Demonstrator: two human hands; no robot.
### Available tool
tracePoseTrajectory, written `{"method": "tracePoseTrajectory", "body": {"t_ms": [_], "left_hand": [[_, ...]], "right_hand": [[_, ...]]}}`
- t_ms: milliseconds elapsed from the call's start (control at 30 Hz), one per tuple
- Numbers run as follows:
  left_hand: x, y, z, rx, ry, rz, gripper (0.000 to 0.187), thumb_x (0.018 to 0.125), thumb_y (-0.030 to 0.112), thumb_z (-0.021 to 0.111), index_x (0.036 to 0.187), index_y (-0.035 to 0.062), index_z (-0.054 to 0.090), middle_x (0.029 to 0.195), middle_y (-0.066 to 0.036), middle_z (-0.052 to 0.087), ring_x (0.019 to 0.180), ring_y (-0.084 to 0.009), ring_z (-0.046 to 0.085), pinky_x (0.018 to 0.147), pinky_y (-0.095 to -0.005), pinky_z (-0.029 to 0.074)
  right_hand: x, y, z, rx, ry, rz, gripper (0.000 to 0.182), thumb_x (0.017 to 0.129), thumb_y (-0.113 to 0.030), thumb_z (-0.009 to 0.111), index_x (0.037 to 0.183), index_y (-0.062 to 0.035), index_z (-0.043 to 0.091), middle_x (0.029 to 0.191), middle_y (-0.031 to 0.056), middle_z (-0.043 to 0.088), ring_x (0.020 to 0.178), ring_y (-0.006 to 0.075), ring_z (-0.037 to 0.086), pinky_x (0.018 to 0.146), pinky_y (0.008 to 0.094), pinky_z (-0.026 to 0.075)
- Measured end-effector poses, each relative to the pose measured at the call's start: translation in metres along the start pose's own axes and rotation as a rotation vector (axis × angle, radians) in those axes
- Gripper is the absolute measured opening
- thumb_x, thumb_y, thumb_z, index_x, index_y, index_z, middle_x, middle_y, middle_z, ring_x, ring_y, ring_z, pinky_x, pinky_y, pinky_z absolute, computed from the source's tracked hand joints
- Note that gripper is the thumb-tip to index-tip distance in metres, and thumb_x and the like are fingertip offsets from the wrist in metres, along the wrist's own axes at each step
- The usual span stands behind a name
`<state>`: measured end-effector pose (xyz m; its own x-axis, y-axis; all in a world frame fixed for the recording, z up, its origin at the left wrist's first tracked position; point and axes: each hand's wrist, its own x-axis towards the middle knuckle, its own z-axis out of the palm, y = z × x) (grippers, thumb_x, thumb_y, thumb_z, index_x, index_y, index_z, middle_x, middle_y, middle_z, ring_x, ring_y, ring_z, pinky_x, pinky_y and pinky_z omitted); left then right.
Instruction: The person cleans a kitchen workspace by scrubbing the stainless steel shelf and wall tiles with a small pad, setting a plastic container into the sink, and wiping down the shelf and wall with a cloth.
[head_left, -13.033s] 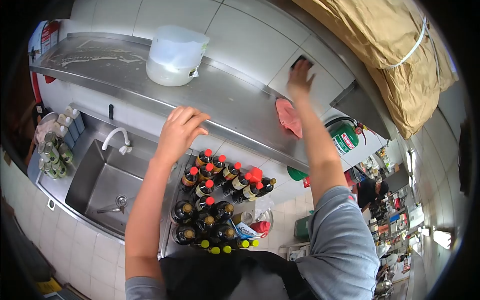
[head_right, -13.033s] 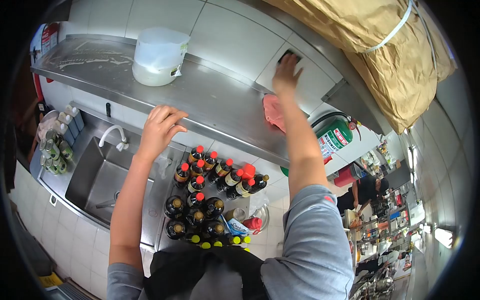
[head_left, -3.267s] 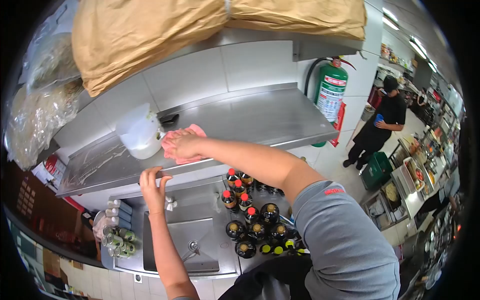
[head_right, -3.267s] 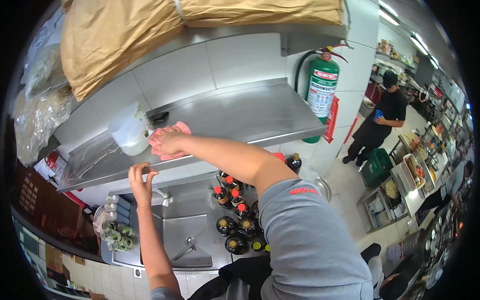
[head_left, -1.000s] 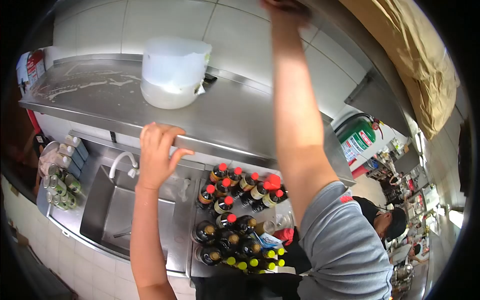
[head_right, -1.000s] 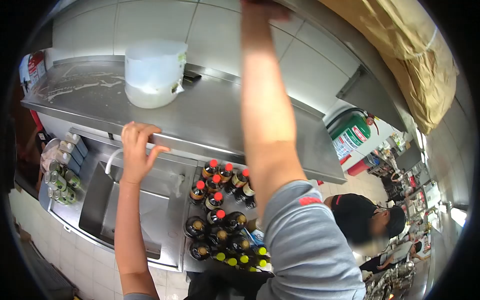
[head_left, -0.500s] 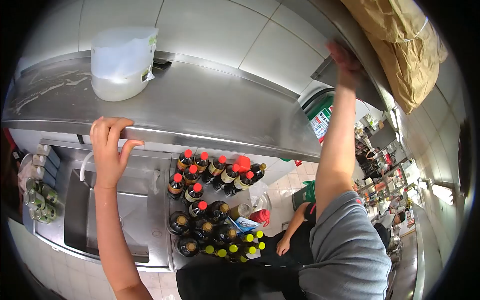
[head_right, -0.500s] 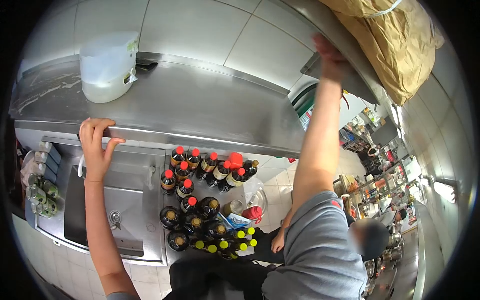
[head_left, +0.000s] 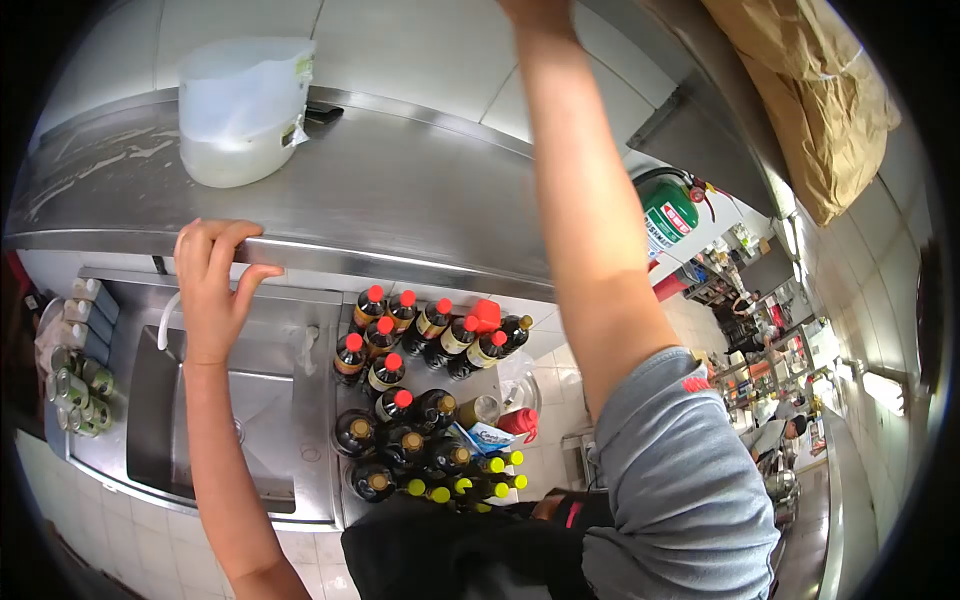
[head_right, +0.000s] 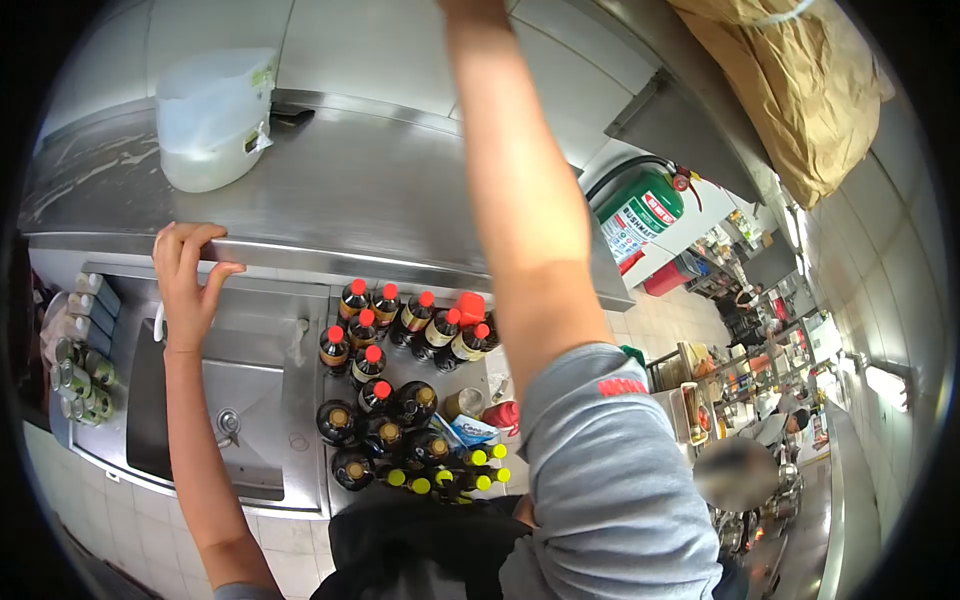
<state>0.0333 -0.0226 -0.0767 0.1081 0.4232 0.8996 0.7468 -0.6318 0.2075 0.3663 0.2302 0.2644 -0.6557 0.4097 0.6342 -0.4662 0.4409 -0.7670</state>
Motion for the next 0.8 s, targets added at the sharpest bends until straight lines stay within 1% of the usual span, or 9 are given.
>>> {"method": "tracePoseTrajectory", "body": {"t_ms": [100, 167, 200, 300, 367, 467, 633, 700, 800], "left_hand": [[0.001, -0.001, 0.000, -0.023, 0.021, 0.016, 0.042, 0.075, 0.036, 0.079, 0.106, 0.0106, 0.065, 0.098, -0.003, 0.058, 0.092, -0.0259, 0.055, 0.105, -0.0496, 0.038], [0.001, -0.001, 0.001, -0.032, 0.029, 0.015, 0.042, 0.074, 0.037, 0.079, 0.105, 0.0109, 0.065, 0.098, -0.003, 0.059, 0.092, -0.0258, 0.055, 0.104, -0.0496, 0.038], [0.001, -0.001, 0.001, -0.035, 0.035, 0.016, 0.043, 0.074, 0.037, 0.079, 0.104, 0.0110, 0.066, 0.098, -0.003, 0.059, 0.093, -0.0257, 0.055, 0.104, -0.0496, 0.038], [-0.001, -0.005, 0.003, -0.034, 0.028, 0.013, 0.043, 0.073, 0.039, 0.078, 0.104, 0.0111, 0.066, 0.099, -0.002, 0.060, 0.094, -0.0255, 0.056, 0.102, -0.0496, 0.039], [-0.001, -0.005, 0.004, -0.040, 0.040, 0.004, 0.043, 0.073, 0.040, 0.078, 0.104, 0.0116, 0.066, 0.099, -0.001, 0.060, 0.096, -0.0253, 0.056, 0.102, -0.0492, 0.039], [-0.002, -0.006, 0.004, -0.033, 0.042, 0.007, 0.043, 0.074, 0.041, 0.077, 0.104, 0.0123, 0.067, 0.099, -0.001, 0.061, 0.098, -0.0246, 0.056, 0.102, -0.0487, 0.039], [-0.003, -0.006, 0.003, -0.024, 0.026, 0.004, 0.043, 0.075, 0.042, 0.077, 0.105, 0.0132, 0.067, 0.101, 0.000, 0.061, 0.100, -0.0232, 0.055, 0.102, -0.0483, 0.040], [-0.001, -0.007, 0.002, -0.021, 0.029, 0.009, 0.043, 0.075, 0.042, 0.077, 0.105, 0.0131, 0.067, 0.101, 0.000, 0.061, 0.100, -0.0230, 0.055, 0.102, -0.0479, 0.041], [0.000, -0.003, -0.001, -0.013, 0.029, -0.006, 0.043, 0.074, 0.041, 0.077, 0.105, 0.0124, 0.066, 0.101, -0.001, 0.061, 0.100, -0.0237, 0.056, 0.102, -0.0487, 0.042]], "right_hand": [[-0.073, -0.046, -0.001, -0.073, 0.254, -0.194, 0.044, 0.089, -0.048, 0.058, 0.115, -0.0123, 0.062, 0.101, 0.0114, 0.066, 0.067, 0.0215, 0.053, 0.055, 0.0403, 0.042], [-0.125, -0.069, -0.013, -0.305, 0.514, -0.344, 0.041, 0.089, -0.043, 0.058, 0.116, -0.0125, 0.062, 0.104, 0.0108, 0.064, 0.073, 0.0229, 0.053, 0.058, 0.0412, 0.041], [-0.146, -0.072, -0.020, -0.490, 0.656, -0.416, 0.040, 0.089, -0.041, 0.058, 0.117, -0.0127, 0.061, 0.105, 0.0105, 0.063, 0.075, 0.0235, 0.052, 0.060, 0.0417, 0.041], [-0.178, -0.041, -0.048, -1.107, 1.037, -0.544, 0.036, 0.090, -0.034, 0.057, 0.118, -0.0130, 0.060, 0.110, 0.0096, 0.060, 0.083, 0.0256, 0.052, 0.066, 0.0432, 0.041], [-0.170, 0.004, -0.059, -1.403, 1.136, -0.566, 0.034, 0.090, -0.030, 0.057, 0.119, -0.0132, 0.060, 0.113, 0.0090, 0.058, 0.088, 0.0270, 0.052, 0.070, 0.0442, 0.041], [-0.119, 0.077, -0.050, -1.670, 1.017, -0.584, 0.032, 0.090, -0.023, 0.056, 0.120, -0.0136, 0.059, 0.117, 0.0081, 0.055, 0.096, 0.0290, 0.052, 0.075, 0.0457, 0.040], [-0.002, 0.183, 0.026, -2.058, 0.605, -0.499, 0.042, 0.086, -0.018, 0.063, 0.128, -0.0204, 0.063, 0.142, 0.0082, 0.051, 0.136, 0.0359, 0.038, 0.112, 0.0550, 0.023], [0.039, 0.216, 0.053, -2.201, 0.473, -0.375, 0.045, 0.086, -0.017, 0.064, 0.130, -0.0254, 0.065, 0.156, 0.0063, 0.040, 0.146, 0.0356, 0.029, 0.117, 0.0563, 0.018], [0.047, 0.214, 0.079, -2.125, -0.014, -0.212, 0.046, 0.089, -0.019, 0.062, 0.135, -0.0274, 0.063, 0.162, 0.0054, 0.032, 0.152, 0.0321, 0.020, 0.124, 0.0481, 0.014]]}}
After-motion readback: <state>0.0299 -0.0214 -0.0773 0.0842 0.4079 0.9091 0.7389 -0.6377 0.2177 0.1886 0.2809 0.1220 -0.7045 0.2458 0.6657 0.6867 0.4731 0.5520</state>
